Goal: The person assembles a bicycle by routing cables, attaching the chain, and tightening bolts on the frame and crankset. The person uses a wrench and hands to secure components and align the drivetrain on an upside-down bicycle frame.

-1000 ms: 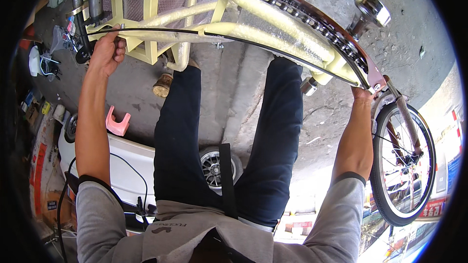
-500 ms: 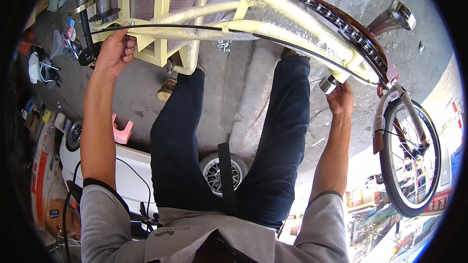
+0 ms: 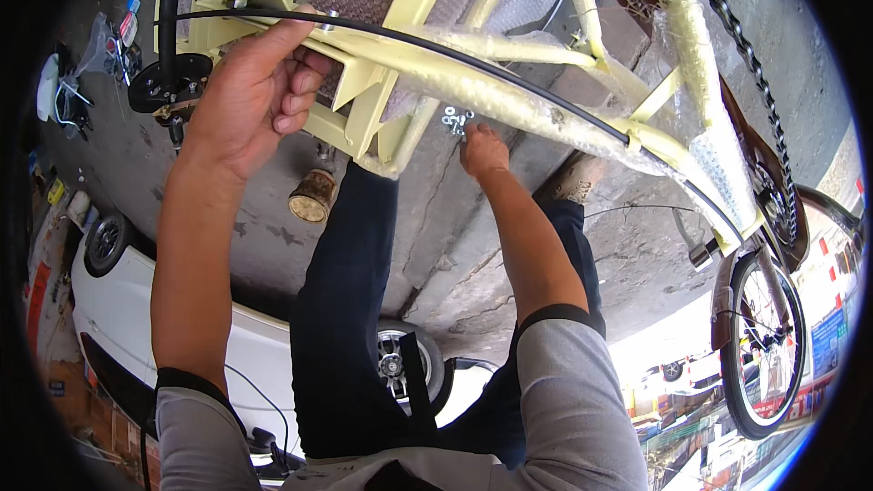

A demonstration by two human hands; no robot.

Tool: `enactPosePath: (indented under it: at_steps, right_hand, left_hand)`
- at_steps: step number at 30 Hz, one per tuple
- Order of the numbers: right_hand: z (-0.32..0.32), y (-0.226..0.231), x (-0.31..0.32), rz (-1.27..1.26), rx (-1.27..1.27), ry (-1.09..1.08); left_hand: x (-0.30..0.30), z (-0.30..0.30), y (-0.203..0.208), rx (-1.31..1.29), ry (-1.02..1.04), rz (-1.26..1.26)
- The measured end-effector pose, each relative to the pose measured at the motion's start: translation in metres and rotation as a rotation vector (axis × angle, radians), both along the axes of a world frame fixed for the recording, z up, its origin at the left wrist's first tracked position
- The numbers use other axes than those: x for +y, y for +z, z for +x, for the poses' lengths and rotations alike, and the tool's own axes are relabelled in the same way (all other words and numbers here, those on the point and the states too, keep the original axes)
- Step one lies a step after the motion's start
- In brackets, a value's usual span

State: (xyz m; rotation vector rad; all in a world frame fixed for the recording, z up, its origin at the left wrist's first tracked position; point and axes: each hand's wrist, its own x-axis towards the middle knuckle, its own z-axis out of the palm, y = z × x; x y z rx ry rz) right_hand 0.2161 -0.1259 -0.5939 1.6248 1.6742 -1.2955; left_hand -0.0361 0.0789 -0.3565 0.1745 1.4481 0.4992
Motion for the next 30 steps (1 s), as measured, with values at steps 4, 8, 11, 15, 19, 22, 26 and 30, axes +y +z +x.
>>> enactPosePath:
  at_steps: [4,8,11,15,19,22,26,30]
  right_hand:
    - [-0.024,-0.035,-0.012,0.114,-0.015,0.159]
    - [-0.040,-0.071,-0.022,0.177,-0.003,0.310]
    - [-0.049,-0.090,-0.032,0.322,-0.012,0.334]
    - [-0.050,-0.099,-0.036,0.392,-0.008,0.343]
    - [-0.045,-0.085,-0.040,0.352,0.058,0.362]
    - [-0.036,-0.048,-0.061,0.162,0.203,0.333]
    - [0.009,0.031,-0.095,-0.019,0.239,0.142]
    - [0.048,0.098,-0.065,-0.071,0.135,-0.079]
  left_hand:
    - [-0.006,-0.008,-0.006,-0.100,-0.040,0.030]
    - [-0.008,-0.007,-0.011,-0.099,-0.037,0.107]
    - [-0.014,0.000,0.000,-0.094,0.022,0.219]
    - [-0.002,-0.001,-0.001,-0.079,-0.041,0.186]
    - [0.006,-0.005,0.003,-0.108,-0.035,0.078]
    - [0.002,-0.008,0.008,-0.139,0.054,0.004]
    - [0.001,-0.007,-0.005,-0.186,0.009,-0.046]
    - [-0.004,-0.005,-0.009,-0.121,0.001,0.068]
